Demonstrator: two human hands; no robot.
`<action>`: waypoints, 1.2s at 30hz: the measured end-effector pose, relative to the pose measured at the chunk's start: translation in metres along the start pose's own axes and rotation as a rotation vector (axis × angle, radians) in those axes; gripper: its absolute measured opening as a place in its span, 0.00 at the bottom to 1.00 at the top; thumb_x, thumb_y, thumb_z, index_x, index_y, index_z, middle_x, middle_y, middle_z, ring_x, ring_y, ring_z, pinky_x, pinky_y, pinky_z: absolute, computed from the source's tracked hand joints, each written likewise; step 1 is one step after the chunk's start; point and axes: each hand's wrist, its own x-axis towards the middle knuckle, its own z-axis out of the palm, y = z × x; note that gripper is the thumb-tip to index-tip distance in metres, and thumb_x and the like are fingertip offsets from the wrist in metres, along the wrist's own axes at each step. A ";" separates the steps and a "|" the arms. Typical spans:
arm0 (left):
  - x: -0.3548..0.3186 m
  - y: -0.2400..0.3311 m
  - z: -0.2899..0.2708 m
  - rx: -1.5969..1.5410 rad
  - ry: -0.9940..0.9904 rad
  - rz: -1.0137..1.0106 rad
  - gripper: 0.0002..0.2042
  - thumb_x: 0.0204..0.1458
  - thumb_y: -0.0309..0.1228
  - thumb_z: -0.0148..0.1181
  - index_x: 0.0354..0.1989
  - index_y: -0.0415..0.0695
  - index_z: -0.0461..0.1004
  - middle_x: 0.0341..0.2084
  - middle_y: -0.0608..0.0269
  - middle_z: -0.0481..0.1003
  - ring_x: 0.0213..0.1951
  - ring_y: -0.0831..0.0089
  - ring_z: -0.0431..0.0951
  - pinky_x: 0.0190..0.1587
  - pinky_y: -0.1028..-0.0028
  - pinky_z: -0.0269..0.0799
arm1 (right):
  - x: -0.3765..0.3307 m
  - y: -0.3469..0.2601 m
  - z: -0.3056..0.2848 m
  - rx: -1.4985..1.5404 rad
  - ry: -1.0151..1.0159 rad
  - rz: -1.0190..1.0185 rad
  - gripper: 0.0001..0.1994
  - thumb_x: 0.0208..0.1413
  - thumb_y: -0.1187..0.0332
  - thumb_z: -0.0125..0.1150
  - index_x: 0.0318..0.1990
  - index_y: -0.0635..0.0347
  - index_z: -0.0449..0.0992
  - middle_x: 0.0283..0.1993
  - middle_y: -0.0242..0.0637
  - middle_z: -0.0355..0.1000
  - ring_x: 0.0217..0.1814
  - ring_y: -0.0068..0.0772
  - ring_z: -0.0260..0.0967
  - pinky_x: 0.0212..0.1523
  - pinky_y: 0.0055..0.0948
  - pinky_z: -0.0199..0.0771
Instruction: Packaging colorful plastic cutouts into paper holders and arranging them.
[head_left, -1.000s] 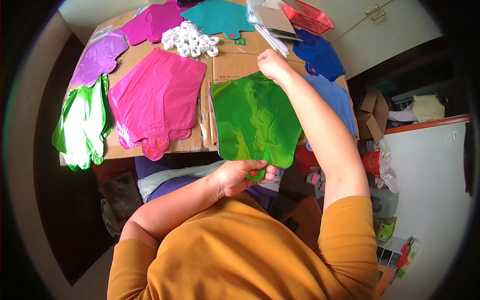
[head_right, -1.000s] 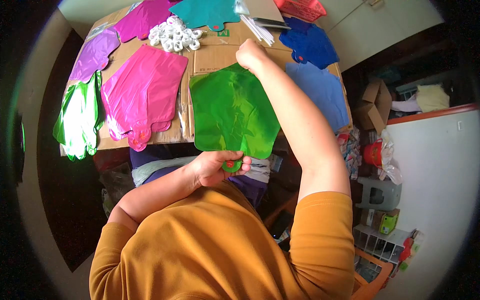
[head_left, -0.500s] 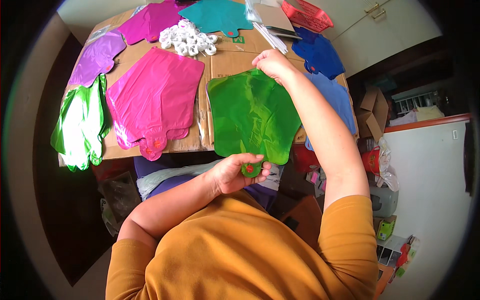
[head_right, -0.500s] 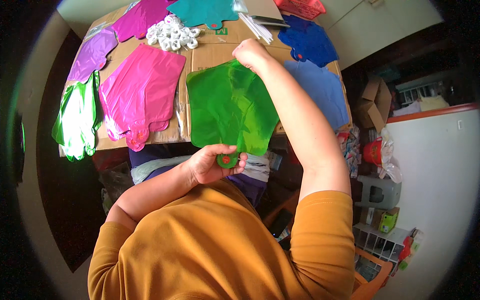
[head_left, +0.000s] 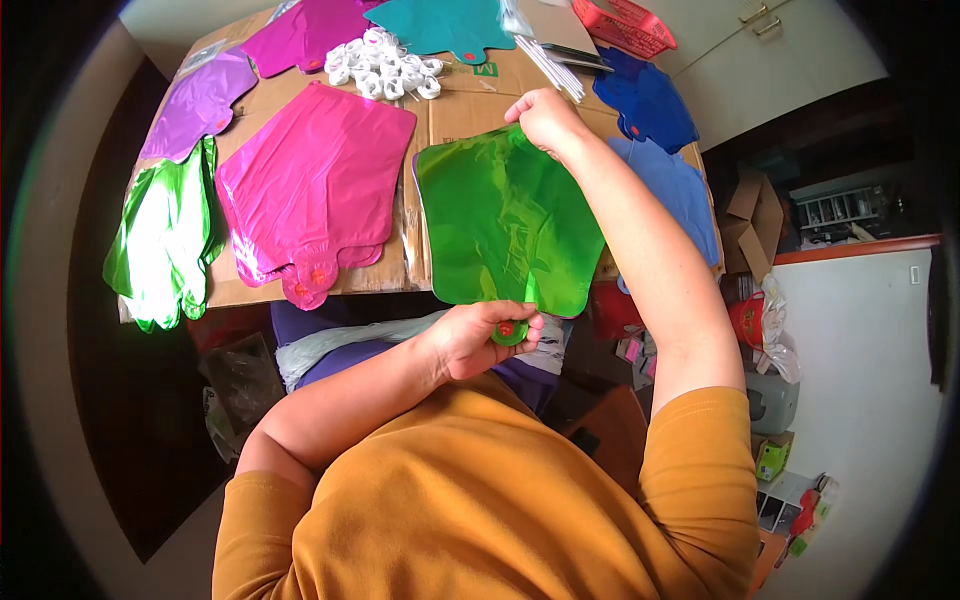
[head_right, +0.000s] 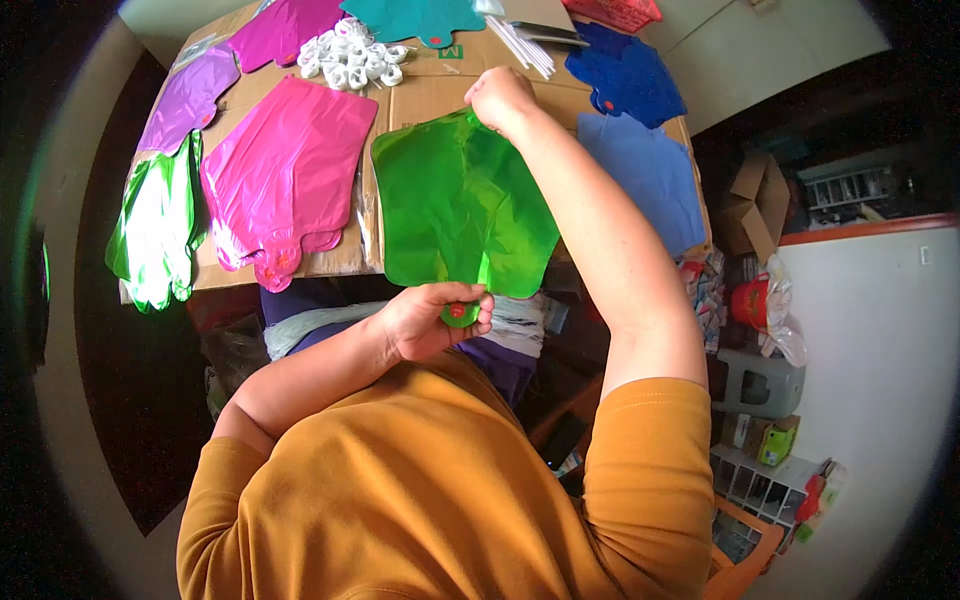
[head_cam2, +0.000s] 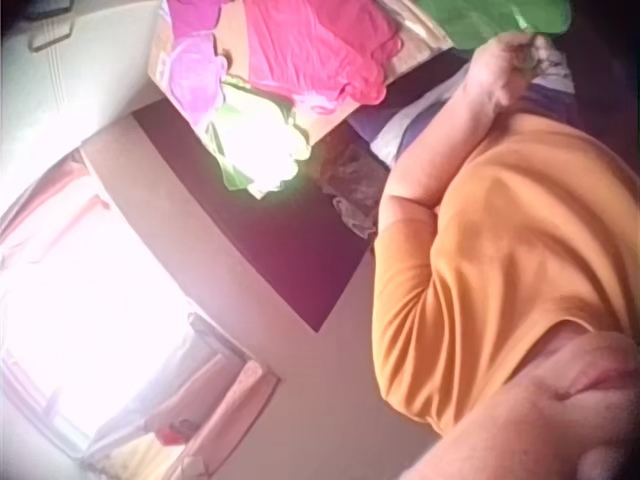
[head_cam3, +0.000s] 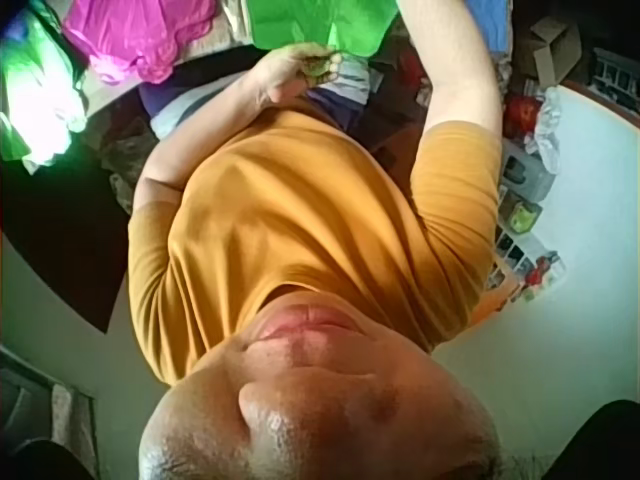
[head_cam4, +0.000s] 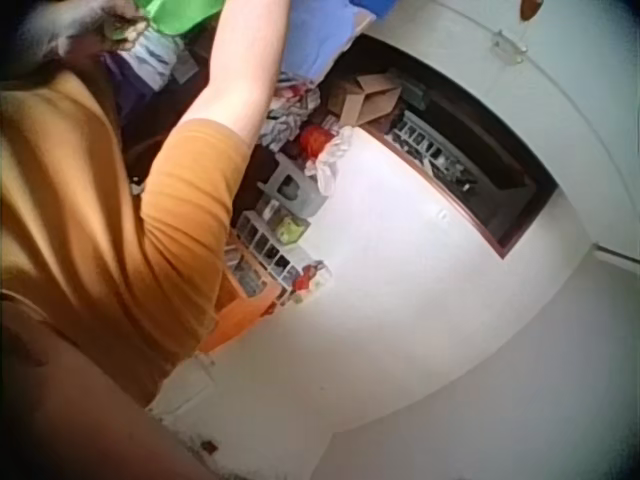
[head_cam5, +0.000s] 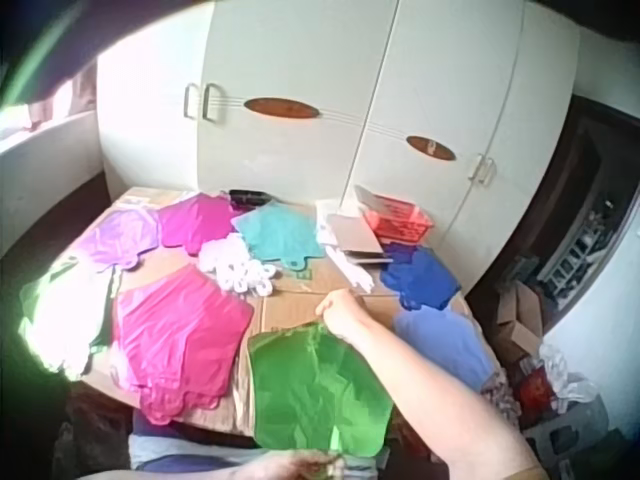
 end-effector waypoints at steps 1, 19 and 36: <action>-0.003 0.001 0.001 -0.018 -0.019 -0.004 0.09 0.57 0.28 0.57 0.42 0.38 0.71 0.35 0.58 0.75 0.39 0.68 0.76 0.49 0.64 0.74 | -0.001 -0.001 0.000 -0.004 -0.007 0.003 0.17 0.45 0.83 0.43 0.36 0.64 0.80 0.25 0.38 0.72 0.23 0.25 0.64 0.22 0.29 0.62; -0.006 0.001 -0.002 -0.057 0.000 -0.023 0.10 0.58 0.29 0.56 0.45 0.39 0.69 0.34 0.59 0.74 0.38 0.67 0.76 0.48 0.63 0.75 | -0.002 0.000 0.001 -0.003 -0.002 -0.006 0.18 0.44 0.84 0.43 0.36 0.64 0.80 0.28 0.40 0.74 0.27 0.27 0.67 0.27 0.29 0.66; 0.001 -0.006 0.001 0.053 0.089 0.013 0.05 0.62 0.32 0.53 0.34 0.46 0.69 0.27 0.69 0.69 0.32 0.76 0.69 0.44 0.71 0.71 | 0.014 0.009 0.009 0.027 0.040 -0.020 0.10 0.51 0.74 0.51 0.31 0.57 0.81 0.28 0.39 0.78 0.23 0.30 0.72 0.25 0.31 0.73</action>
